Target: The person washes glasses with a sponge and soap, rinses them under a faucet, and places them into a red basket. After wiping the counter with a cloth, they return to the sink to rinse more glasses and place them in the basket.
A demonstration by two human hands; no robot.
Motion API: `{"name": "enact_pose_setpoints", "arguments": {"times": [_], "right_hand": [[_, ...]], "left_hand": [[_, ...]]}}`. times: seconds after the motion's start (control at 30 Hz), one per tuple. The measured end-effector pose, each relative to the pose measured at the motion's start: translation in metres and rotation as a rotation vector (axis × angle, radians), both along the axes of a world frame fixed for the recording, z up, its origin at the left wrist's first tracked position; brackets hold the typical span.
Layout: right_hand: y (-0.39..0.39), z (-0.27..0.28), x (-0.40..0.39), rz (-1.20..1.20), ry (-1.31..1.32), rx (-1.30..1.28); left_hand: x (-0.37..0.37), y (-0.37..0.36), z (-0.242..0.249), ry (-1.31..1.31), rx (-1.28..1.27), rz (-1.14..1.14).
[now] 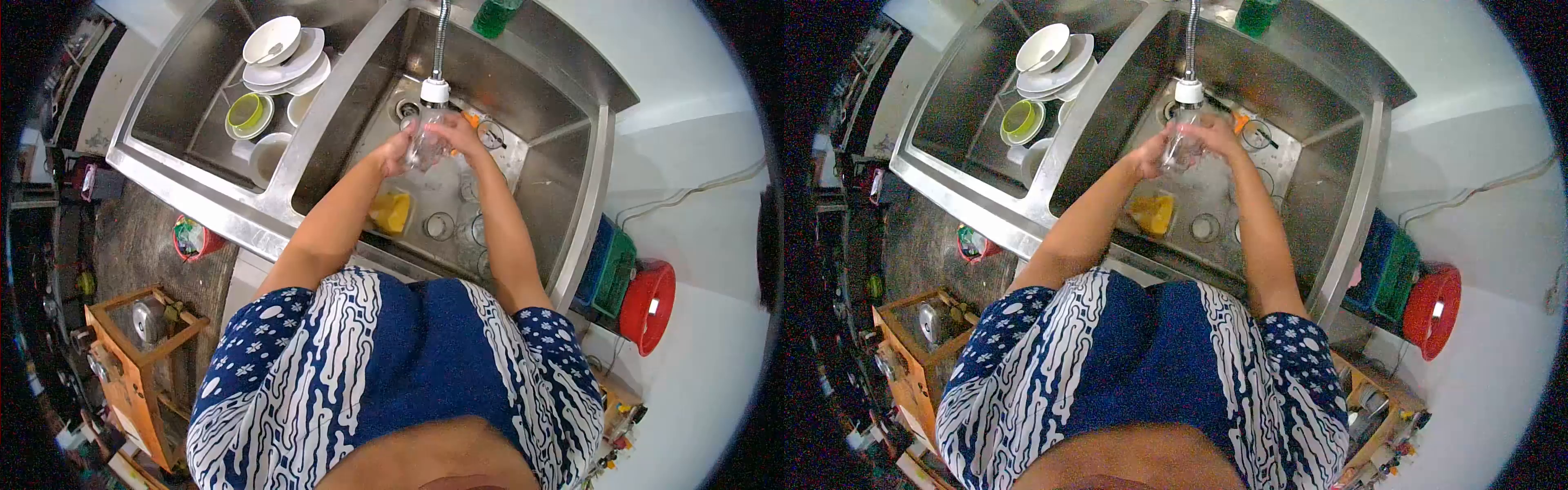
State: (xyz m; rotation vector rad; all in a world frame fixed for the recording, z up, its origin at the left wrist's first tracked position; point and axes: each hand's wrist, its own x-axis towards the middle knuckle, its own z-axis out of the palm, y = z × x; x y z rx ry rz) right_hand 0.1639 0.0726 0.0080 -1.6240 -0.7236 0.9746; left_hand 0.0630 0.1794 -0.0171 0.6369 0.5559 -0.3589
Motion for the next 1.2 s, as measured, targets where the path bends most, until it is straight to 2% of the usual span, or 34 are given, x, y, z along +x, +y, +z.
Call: {"name": "enact_pose_setpoints", "arguments": {"times": [0.03, 0.07, 0.1, 0.17, 0.2, 0.23, 0.3, 0.33, 0.37, 0.43, 0.47, 0.5, 0.57, 0.6, 0.67, 0.73, 0.77, 0.83, 0.87, 0.93, 0.97, 1.03, 1.07, 1.13, 1.2], "right_hand": [[0.002, -0.005, 0.003, -0.127, 0.012, -0.106], [0.004, -0.004, 0.003, -0.252, 0.019, -0.211], [0.007, -0.005, 0.001, -0.254, 0.017, -0.207], [0.005, -0.009, -0.012, -0.207, -0.473, -0.116], [0.003, 0.003, -0.012, -0.136, -0.273, -0.184], [0.003, 0.003, -0.011, -0.124, -0.268, -0.189], [0.005, 0.001, -0.002, -0.502, -0.112, -0.119], [0.005, 0.002, 0.001, -0.460, -0.081, -0.247], [0.007, -0.003, 0.002, -0.458, -0.082, -0.242], [0.005, -0.020, -0.002, 0.027, -0.126, 0.043], [0.003, 0.004, -0.004, -0.004, -0.061, -0.253], [0.004, -0.007, 0.000, -0.004, -0.058, -0.252], [0.012, -0.033, 0.012, -0.503, -0.194, -0.221], [0.012, -0.040, 0.013, -0.357, -0.278, -0.242], [0.012, -0.047, 0.018, -0.361, -0.245, -0.231], [0.010, -0.047, 0.024, -0.377, -0.192, -0.209], [0.009, -0.044, 0.024, -0.375, -0.197, -0.203], [0.002, -0.043, 0.018, -0.512, 0.086, -0.273], [0.000, -0.043, 0.016, -0.508, 0.086, -0.274], [-0.007, -0.045, 0.008, -0.476, 0.496, -0.143], [-0.007, -0.044, 0.005, -0.478, 0.491, -0.136], [-0.010, -0.048, -0.004, -0.634, 0.831, 0.009], [-0.012, -0.046, -0.007, -0.637, 0.832, 0.002], [-0.015, -0.040, -0.013, -0.601, 0.918, 0.105], [-0.013, -0.027, -0.016, -0.657, 0.864, 0.112]], "left_hand": [[0.002, -0.003, -0.001, -0.024, -0.108, 0.081], [0.001, -0.003, -0.003, -0.024, -0.106, 0.080], [0.001, -0.001, -0.005, -0.022, -0.056, 0.033], [-0.004, 0.000, -0.002, -0.018, -0.015, -0.007], [-0.007, 0.000, 0.010, 0.007, -0.035, -0.033], [-0.013, -0.001, 0.019, 0.037, -0.055, -0.053], [-0.006, -0.008, -0.001, 0.042, -0.041, 0.028], [0.000, -0.007, -0.013, 0.033, -0.018, 0.111], [0.000, -0.004, -0.007, 0.031, -0.014, 0.114], [-0.007, -0.001, 0.003, 0.014, -0.095, 0.029], [-0.009, -0.002, 0.001, 0.024, -0.102, 0.032], [-0.007, 0.001, 0.001, 0.039, -0.048, 0.011], [-0.007, 0.006, 0.005, 0.046, 0.011, -0.002], [-0.010, 0.008, 0.008, 0.071, -0.034, -0.071], [-0.012, 0.006, 0.005, 0.111, -0.081, -0.143], [-0.003, 0.003, -0.006, 0.074, -0.046, 0.077], [-0.002, 0.005, -0.005, 0.069, -0.041, 0.080], [-0.004, 0.006, -0.004, -0.009, -0.028, 0.212], [-0.004, 0.005, -0.002, -0.009, -0.030, 0.216], [-0.007, 0.002, 0.004, -0.035, -0.011, 0.147], [-0.004, 0.000, 0.010, -0.042, -0.006, 0.145], [-0.003, -0.012, 0.016, -0.169, 0.093, 0.228], [-0.003, -0.012, 0.012, -0.166, 0.086, 0.229], [-0.004, -0.011, 0.006, -0.193, 0.264, 0.162], [-0.006, -0.018, 0.012, -0.177, 0.303, 0.208]]}}
